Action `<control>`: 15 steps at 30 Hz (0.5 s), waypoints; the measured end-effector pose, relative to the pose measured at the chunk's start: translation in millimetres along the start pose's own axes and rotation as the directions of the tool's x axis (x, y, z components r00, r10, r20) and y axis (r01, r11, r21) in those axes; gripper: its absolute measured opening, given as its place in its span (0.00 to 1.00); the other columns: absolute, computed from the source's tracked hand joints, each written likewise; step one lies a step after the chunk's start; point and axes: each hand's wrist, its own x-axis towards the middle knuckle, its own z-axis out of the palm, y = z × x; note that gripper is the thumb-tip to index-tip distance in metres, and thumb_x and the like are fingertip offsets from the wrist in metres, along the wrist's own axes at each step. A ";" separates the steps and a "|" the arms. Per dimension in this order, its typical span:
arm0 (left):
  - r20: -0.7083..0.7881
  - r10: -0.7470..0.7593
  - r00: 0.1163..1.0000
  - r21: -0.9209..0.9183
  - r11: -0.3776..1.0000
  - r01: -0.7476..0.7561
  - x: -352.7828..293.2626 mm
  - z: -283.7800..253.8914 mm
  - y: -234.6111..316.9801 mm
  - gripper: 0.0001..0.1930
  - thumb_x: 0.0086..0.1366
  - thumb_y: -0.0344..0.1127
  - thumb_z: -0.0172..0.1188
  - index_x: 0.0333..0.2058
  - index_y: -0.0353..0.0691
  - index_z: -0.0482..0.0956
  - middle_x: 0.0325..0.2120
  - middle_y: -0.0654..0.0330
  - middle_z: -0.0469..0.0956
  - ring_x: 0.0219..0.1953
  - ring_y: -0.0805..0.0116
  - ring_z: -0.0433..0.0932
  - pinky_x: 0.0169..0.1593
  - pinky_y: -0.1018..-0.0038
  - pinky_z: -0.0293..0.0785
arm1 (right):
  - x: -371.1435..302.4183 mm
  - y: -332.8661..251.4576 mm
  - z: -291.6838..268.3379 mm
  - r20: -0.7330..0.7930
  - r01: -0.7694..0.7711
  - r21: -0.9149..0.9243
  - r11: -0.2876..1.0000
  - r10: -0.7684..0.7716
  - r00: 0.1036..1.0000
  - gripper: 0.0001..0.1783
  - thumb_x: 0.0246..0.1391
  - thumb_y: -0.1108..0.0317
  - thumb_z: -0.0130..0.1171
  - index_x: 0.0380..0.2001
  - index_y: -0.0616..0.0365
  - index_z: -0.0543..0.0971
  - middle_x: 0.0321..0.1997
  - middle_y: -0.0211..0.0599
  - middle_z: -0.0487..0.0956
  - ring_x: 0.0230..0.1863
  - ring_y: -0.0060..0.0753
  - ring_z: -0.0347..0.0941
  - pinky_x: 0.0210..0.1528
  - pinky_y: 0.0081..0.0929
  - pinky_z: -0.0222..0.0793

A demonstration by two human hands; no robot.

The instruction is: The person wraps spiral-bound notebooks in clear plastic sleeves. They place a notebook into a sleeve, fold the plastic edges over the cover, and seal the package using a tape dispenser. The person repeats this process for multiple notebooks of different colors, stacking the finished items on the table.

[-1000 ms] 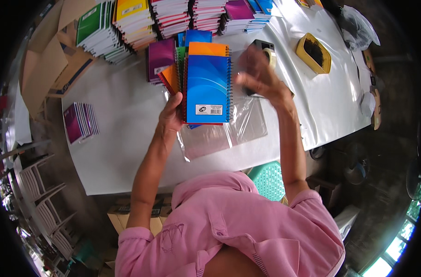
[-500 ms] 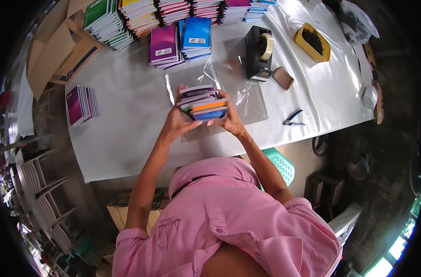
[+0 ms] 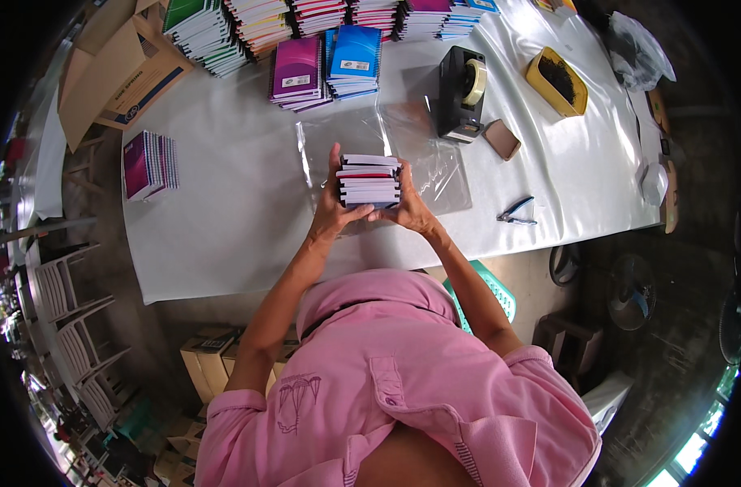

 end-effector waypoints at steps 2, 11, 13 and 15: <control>0.007 -0.012 1.000 -0.074 0.997 0.012 -6.6 -1.8 7.3 0.63 0.43 0.22 0.72 0.70 0.50 0.35 0.55 0.60 0.67 0.58 0.63 0.67 0.63 0.69 0.60 | -3.3 -4.0 -4.0 -0.018 0.004 0.120 0.993 -0.002 1.000 0.64 0.27 0.65 0.82 0.63 0.58 0.48 0.59 0.45 0.63 0.61 0.42 0.61 0.62 0.39 0.59; -0.044 -0.048 0.998 -0.125 0.991 0.042 -12.6 0.5 9.6 0.49 0.50 0.16 0.62 0.68 0.37 0.46 0.66 0.57 0.56 0.66 0.65 0.58 0.67 0.70 0.54 | 8.8 -2.5 -12.3 0.007 0.132 0.031 0.991 -0.133 0.991 0.56 0.27 0.63 0.81 0.58 0.59 0.57 0.52 0.42 0.63 0.57 0.39 0.61 0.59 0.35 0.60; -0.046 -0.047 0.998 -0.082 0.996 0.043 -16.0 -11.8 -4.6 0.44 0.52 0.12 0.57 0.67 0.37 0.50 0.65 0.57 0.57 0.65 0.67 0.59 0.67 0.71 0.55 | 7.4 -3.8 -13.9 0.024 0.050 0.036 0.998 -0.051 0.998 0.55 0.27 0.61 0.81 0.58 0.59 0.59 0.54 0.42 0.62 0.57 0.41 0.60 0.60 0.36 0.59; -0.090 -0.113 0.990 -0.067 0.992 0.107 -18.0 -4.1 -6.8 0.43 0.53 0.11 0.56 0.67 0.37 0.51 0.66 0.58 0.57 0.65 0.68 0.59 0.66 0.71 0.56 | 0.5 1.2 -12.1 -0.003 0.032 -0.008 0.999 -0.032 0.999 0.55 0.27 0.61 0.81 0.58 0.58 0.59 0.55 0.43 0.62 0.57 0.43 0.60 0.60 0.37 0.58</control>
